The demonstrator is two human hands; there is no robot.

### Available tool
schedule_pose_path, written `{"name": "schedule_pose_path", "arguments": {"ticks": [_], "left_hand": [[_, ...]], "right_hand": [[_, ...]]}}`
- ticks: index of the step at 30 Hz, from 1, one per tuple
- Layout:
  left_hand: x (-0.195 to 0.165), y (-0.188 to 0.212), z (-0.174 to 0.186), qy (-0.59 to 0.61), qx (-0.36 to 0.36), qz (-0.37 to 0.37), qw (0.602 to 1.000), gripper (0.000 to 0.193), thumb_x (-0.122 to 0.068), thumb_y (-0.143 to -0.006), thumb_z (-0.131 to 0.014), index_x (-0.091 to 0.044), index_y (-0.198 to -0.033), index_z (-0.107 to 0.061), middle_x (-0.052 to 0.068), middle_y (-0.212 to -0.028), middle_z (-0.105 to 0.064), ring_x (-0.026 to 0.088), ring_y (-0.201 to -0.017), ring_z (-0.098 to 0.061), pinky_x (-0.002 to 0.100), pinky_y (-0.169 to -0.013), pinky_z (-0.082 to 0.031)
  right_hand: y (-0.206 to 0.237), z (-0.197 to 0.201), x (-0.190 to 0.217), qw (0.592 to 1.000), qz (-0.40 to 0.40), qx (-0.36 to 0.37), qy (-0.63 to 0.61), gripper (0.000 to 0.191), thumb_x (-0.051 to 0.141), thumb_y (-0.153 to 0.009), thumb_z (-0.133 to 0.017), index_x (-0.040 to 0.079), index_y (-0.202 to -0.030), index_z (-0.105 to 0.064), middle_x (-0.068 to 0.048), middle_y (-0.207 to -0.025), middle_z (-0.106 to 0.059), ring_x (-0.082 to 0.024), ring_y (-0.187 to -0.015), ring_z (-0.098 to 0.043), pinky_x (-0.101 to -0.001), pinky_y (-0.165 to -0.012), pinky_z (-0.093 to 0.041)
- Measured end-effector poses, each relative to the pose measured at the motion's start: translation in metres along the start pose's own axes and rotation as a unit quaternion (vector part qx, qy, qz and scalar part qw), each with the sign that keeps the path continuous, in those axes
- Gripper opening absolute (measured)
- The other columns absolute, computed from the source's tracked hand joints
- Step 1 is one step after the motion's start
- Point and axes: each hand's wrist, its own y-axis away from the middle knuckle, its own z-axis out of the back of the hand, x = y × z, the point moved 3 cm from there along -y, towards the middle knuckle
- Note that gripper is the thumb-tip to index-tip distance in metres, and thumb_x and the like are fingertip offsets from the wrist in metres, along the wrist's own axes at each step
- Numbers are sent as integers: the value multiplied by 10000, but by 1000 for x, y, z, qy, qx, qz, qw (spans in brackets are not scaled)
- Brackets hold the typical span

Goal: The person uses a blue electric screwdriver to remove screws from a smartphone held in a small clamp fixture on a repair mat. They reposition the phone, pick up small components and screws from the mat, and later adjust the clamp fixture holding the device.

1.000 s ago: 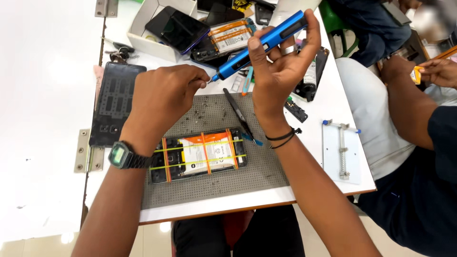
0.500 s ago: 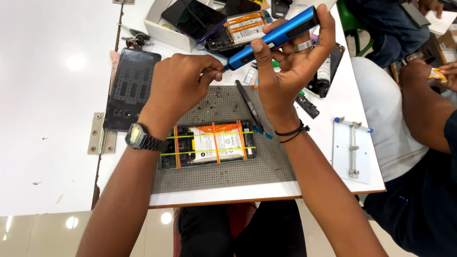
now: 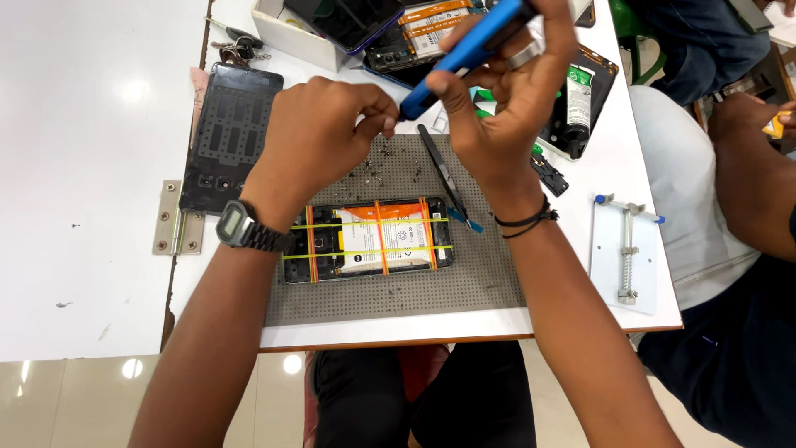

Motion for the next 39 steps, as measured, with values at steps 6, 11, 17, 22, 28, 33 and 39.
{"name": "schedule_pose_path", "arguments": {"ticks": [6,11,17,22,28,33,39], "left_hand": [[6,-3,8,12,12,51,999,44,-179,-921,-771,-205,-917,-806,-37,-734,-756,170,-590,-696,337,-551,-502],[7,-4,7,34,-10,60,998,29,-179,-929,-785,-190,-937,-811,-41,-773,-771,140,-617,-711,306,-560,-507],[9,-4,3,99,6,82,992,59,-151,-953,-751,-155,-987,-798,-65,-820,-787,80,-655,-737,260,-595,-526],[8,-5,4,112,12,90,990,60,-148,-952,-750,-145,-993,-794,-64,-831,-788,57,-667,-743,243,-605,-530],[10,-4,4,91,36,128,987,54,-181,-945,-760,-155,-966,-802,-60,-798,-786,80,-579,-694,256,-574,-503],[9,-6,2,97,38,116,988,64,-173,-950,-749,-152,-973,-805,-58,-804,-791,59,-619,-709,243,-592,-511],[7,-5,-2,115,56,125,984,67,-158,-938,-751,-128,-974,-799,-49,-808,-791,44,-634,-716,232,-578,-504]], "right_hand": [[3,0,2,999,0,-20,-31,825,105,-1054,-806,287,-1560,-180,-138,-1220,-652,-176,-1049,-706,-256,-842,-658],[4,6,-6,996,-5,-83,-43,857,53,-1046,-806,274,-1560,-157,-137,-1182,-637,-156,-958,-643,-239,-785,-596],[10,3,-18,994,7,-91,-65,885,7,-1071,-809,275,-1575,-133,-112,-1259,-541,-154,-1038,-628,-261,-872,-579],[12,2,-20,992,18,-100,-75,898,-14,-1090,-797,296,-1609,-132,-83,-1199,-578,-163,-1028,-628,-277,-900,-564],[9,4,-16,988,15,-134,-74,926,48,-1041,-824,256,-1603,-118,-77,-1247,-555,-154,-1015,-633,-267,-856,-582],[10,3,-16,988,20,-133,-78,913,28,-1065,-822,284,-1596,-124,-67,-1251,-563,-150,-1021,-630,-265,-873,-570],[15,4,-25,989,4,-120,-82,923,10,-1067,-816,289,-1591,-109,-98,-1222,-583,-144,-999,-625,-254,-860,-548]]}}
